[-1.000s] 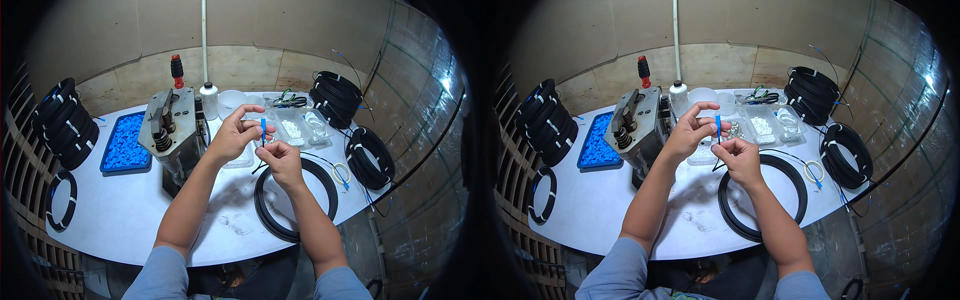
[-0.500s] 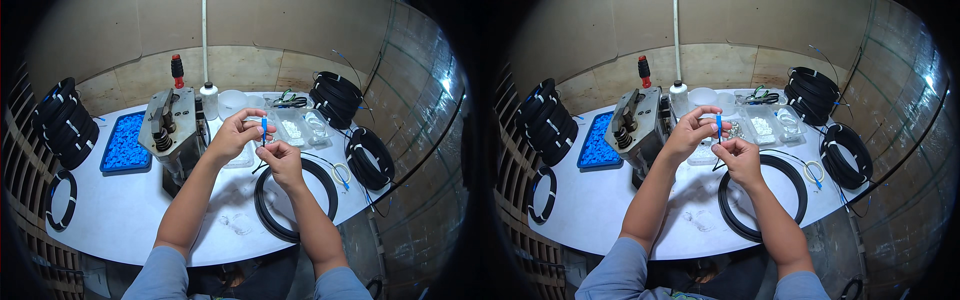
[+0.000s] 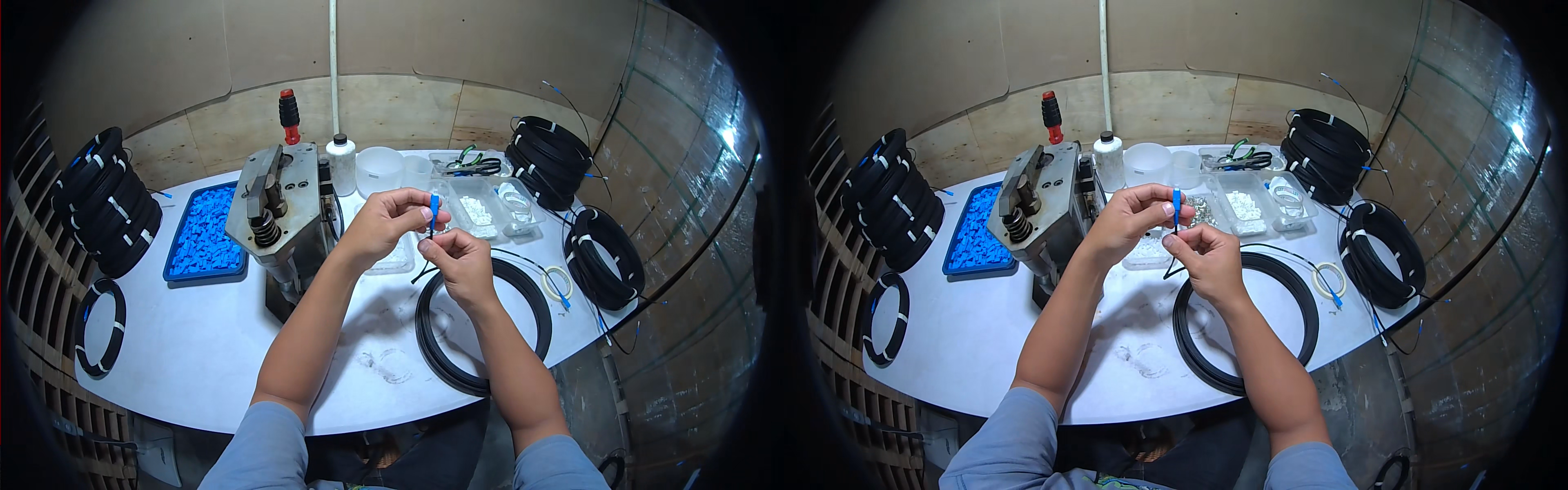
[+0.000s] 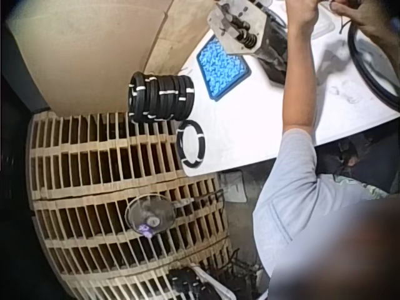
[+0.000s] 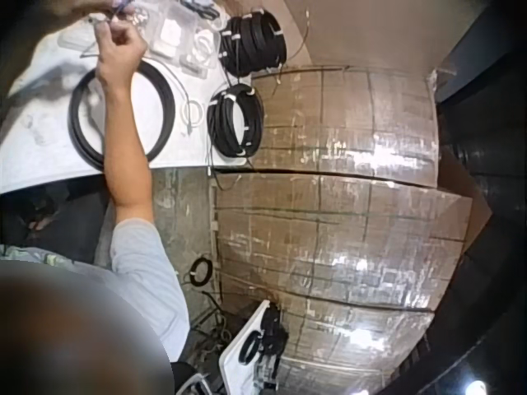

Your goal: The recorder is shown assembling small blue electrical connectors onto black wires using a specialized assembly machine on a workbench.

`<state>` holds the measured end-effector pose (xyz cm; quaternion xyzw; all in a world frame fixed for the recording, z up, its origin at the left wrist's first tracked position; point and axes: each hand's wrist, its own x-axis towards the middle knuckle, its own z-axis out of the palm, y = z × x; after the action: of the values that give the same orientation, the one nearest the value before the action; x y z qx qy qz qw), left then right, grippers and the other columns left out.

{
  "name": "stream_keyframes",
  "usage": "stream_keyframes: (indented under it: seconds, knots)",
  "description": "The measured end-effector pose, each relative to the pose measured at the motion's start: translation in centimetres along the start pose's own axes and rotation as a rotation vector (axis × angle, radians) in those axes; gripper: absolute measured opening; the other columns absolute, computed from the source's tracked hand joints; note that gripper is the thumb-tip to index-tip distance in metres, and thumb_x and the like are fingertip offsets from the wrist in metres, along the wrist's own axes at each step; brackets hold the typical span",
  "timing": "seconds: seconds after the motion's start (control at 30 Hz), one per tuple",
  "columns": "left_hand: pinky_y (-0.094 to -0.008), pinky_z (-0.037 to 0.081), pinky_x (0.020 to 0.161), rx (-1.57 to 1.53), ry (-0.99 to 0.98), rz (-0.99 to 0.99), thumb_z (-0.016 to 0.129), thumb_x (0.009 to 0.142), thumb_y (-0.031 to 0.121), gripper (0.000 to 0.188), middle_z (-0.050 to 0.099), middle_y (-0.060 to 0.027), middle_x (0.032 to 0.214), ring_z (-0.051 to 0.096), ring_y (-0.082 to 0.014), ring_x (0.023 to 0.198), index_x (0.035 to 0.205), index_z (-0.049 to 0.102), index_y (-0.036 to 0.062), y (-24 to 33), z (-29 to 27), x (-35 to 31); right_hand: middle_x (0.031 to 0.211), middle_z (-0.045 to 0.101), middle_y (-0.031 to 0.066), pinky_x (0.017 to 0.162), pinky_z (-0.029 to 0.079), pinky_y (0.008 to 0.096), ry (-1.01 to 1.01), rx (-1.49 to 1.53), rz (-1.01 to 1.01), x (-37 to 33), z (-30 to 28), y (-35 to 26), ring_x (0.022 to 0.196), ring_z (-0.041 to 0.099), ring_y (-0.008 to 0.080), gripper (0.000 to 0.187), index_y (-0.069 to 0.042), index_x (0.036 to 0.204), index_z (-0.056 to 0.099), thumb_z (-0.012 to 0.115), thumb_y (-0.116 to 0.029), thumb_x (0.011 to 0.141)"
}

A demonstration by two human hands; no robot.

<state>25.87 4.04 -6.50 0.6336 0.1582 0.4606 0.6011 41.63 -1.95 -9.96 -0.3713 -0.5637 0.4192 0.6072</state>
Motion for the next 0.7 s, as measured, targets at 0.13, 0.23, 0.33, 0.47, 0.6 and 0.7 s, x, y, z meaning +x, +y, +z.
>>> stream_keyframes:
  seconds: [0.13, 0.23, 0.33, 0.47, 0.6, 0.7]
  knots:
    - [-0.0270, 0.048, 0.079, 0.020, -0.018, -0.035, 0.060, 0.089, 0.012, 0.024, 0.070, -0.0110, 0.098, 0.062, -0.0119, 0.087, 0.109, 0.063, -0.0021, 0.29, 0.12, -0.06, 0.074, 0.064, -0.0001, 0.060, 0.043, 0.0200, 0.006, 0.017, -0.013, 0.05, -0.11, 0.21, 0.065, 0.053, 0.0034, 0.011, -0.002, 0.080, 0.066, 0.073, -0.009, 0.083]
    - [-0.0272, 0.048, 0.079, 0.024, -0.001, -0.009, 0.060, 0.089, 0.011, 0.024, 0.070, -0.0110, 0.098, 0.062, -0.0118, 0.087, 0.109, 0.063, -0.0019, 0.20, 0.03, -0.10, 0.074, 0.064, 0.0000, 0.059, 0.043, 0.0198, 0.008, 0.013, -0.006, -0.02, 0.13, 0.01, 0.065, 0.053, 0.0035, 0.011, -0.002, 0.081, 0.066, 0.073, -0.009, 0.083]
    - [-0.0273, 0.048, 0.079, 0.024, -0.001, -0.009, 0.060, 0.089, 0.011, 0.024, 0.070, -0.0112, 0.099, 0.062, -0.0120, 0.087, 0.109, 0.063, -0.0017, 0.26, -0.02, -0.06, 0.074, 0.064, 0.0003, 0.060, 0.043, 0.0199, 0.005, 0.017, -0.004, 0.00, 0.04, 0.15, 0.065, 0.053, 0.0036, 0.011, -0.002, 0.081, 0.066, 0.073, -0.009, 0.083]
    - [-0.0272, 0.048, 0.079, 0.016, -0.012, -0.004, 0.060, 0.088, 0.010, 0.023, 0.069, -0.0104, 0.099, 0.062, -0.0119, 0.088, 0.108, 0.063, -0.0010, 0.28, 0.00, -0.08, 0.074, 0.064, 0.0004, 0.059, 0.043, 0.0198, 0.009, 0.012, -0.009, -0.03, 0.07, 0.15, 0.065, 0.053, 0.0037, 0.010, -0.002, 0.081, 0.066, 0.073, -0.009, 0.083]
    - [-0.0267, 0.048, 0.078, 0.003, -0.040, -0.011, 0.062, 0.088, 0.011, 0.020, 0.069, -0.0082, 0.098, 0.061, -0.0113, 0.087, 0.104, 0.063, 0.0004, 0.22, 0.09, -0.06, 0.075, 0.065, 0.0014, 0.061, 0.044, 0.0200, -0.002, 0.043, -0.015, -0.03, 0.01, 0.16, 0.067, 0.055, 0.0044, 0.009, -0.001, 0.083, 0.067, 0.072, -0.008, 0.084]
    - [-0.0272, 0.047, 0.080, 0.009, -0.030, -0.003, 0.062, 0.087, 0.011, 0.018, 0.068, -0.0076, 0.097, 0.061, -0.0121, 0.089, 0.103, 0.063, 0.0013, 0.12, -0.17, -0.01, 0.077, 0.066, 0.0021, 0.062, 0.045, 0.0203, -0.016, 0.058, -0.007, -0.07, 0.14, -0.12, 0.068, 0.056, 0.0049, 0.008, 0.000, 0.087, 0.067, 0.071, -0.007, 0.085]
